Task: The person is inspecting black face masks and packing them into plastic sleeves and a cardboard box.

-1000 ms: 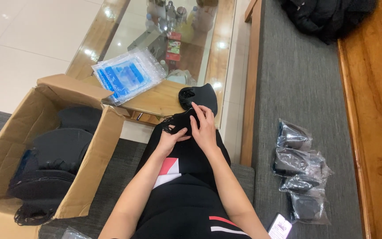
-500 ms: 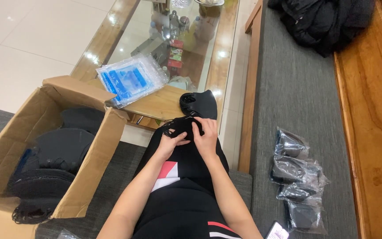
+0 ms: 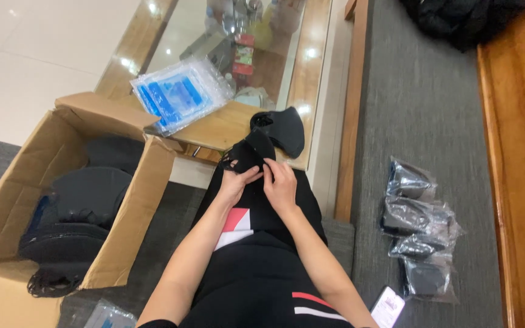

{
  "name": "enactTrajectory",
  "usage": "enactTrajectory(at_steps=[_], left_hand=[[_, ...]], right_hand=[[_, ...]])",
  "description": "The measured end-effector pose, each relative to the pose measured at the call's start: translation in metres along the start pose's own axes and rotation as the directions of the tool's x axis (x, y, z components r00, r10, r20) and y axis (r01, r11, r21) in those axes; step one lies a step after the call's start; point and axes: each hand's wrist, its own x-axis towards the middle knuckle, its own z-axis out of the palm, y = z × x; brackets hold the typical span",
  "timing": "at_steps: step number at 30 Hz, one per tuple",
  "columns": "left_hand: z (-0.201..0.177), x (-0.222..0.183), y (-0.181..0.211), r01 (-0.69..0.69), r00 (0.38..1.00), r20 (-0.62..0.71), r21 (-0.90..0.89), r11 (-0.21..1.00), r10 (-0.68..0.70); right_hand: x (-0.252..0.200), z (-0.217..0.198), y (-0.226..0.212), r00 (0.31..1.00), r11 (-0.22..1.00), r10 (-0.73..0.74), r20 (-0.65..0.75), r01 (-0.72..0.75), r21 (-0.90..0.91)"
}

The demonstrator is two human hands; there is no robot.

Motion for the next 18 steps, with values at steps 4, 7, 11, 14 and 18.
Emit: enactTrajectory(at_steps=[4, 7, 11, 14, 18], left_hand=[[-0.005, 0.005, -0.009, 0.004, 1.0, -0.001, 0.055, 0.998, -0.004], [-0.009, 0.008, -0.014, -0.002, 1.0, -0.001, 0.069, 0.998, 0.002], [-0.008, 0.007, -0.012, 0.01, 1.0, -0.01, 0.039, 0.999, -0.01], [-0.011, 0.007, -0.012, 0.02, 1.0, -0.013, 0.026, 0.999, -0.019], [-0.016, 0.012, -0.018, 0.016, 1.0, -0.019, 0.034, 0.999, -0.015]], right_hand=[[-0.002, 0.0, 0.005, 1.0, 0.999, 0.025, 0.018, -0.026, 0.033], [-0.001, 0.001, 0.009, 0.999, 0.998, 0.037, 0.028, -0.038, 0.046], [0.002, 0.001, 0.01, 1.0, 0.999, 0.01, 0.009, -0.01, 0.035], [0.008, 0.001, 0.011, 1.0, 0.998, 0.021, -0.007, -0.02, 0.057], [0.027, -0.005, -0.001, 0.995, 0.974, 0.099, -0.024, -0.092, 0.207]])
